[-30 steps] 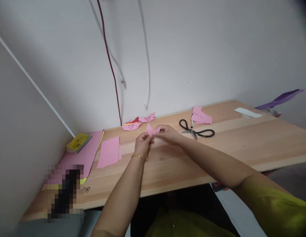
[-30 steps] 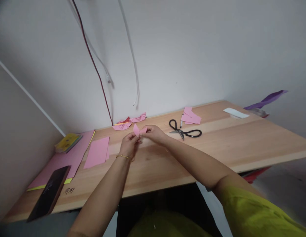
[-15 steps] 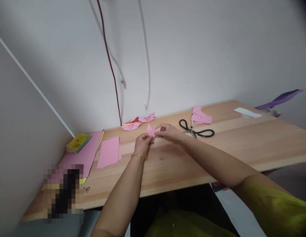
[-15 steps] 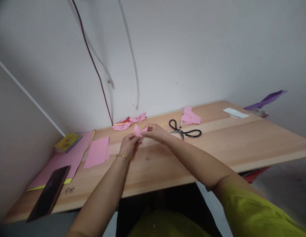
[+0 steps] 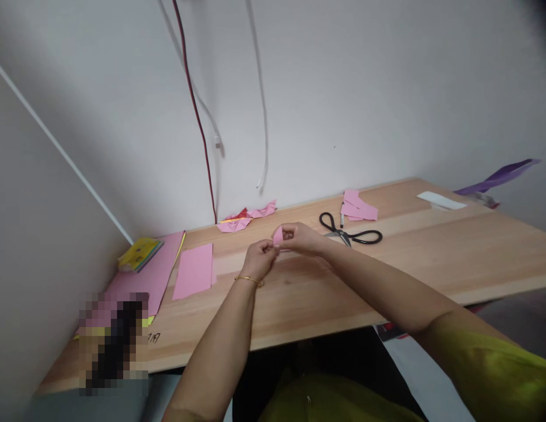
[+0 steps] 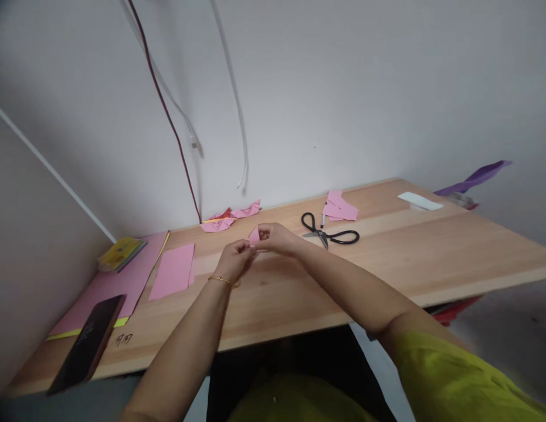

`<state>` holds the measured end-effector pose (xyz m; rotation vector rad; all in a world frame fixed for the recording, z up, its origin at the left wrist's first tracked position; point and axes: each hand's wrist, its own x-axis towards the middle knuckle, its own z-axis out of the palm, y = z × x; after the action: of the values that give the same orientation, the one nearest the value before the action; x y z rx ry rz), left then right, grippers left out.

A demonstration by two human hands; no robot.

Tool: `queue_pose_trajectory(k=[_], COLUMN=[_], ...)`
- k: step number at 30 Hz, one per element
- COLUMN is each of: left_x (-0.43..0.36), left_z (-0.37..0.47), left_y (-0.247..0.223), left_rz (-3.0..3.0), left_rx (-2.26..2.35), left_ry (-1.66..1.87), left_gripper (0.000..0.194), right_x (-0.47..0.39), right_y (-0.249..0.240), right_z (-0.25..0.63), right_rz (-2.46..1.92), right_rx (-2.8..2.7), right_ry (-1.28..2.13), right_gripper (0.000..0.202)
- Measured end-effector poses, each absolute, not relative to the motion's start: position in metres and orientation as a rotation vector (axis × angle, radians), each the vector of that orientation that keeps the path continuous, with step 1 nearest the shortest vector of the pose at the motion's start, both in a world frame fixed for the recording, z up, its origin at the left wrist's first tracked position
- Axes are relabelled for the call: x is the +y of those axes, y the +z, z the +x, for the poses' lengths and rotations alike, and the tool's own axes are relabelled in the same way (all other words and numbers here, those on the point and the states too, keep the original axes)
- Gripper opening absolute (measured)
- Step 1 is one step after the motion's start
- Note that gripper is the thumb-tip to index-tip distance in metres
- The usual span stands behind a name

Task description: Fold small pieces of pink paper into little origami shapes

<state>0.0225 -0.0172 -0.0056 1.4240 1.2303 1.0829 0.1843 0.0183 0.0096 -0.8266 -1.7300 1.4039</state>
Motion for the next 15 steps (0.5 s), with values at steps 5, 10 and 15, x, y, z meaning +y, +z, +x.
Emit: queue_pose_trajectory(k=[5,10,15], left_x=[-0.018,-0.015,-0.01], left_z=[0.021,0.021,0.022], left_y=[-0.007,-0.012,-0.009], left_rz=[1.465,1.308,1.006], left_rx=[1.235,1.205,1.037], left_ry=[1.023,1.101,1.365], left_gripper=[0.022,0.021,0.023], right_x=[0.018,0.031,0.031], right_y=[0.007,0.014,0.011], right_z=[0.179,0.189,0.19], right_rz=[-0.862,-0.919,-0.909], right_rx=[-1.671,-1.321,-1.391], right_ry=[1.348,1.085,1.314], right_gripper=[0.035,0.034,0.037])
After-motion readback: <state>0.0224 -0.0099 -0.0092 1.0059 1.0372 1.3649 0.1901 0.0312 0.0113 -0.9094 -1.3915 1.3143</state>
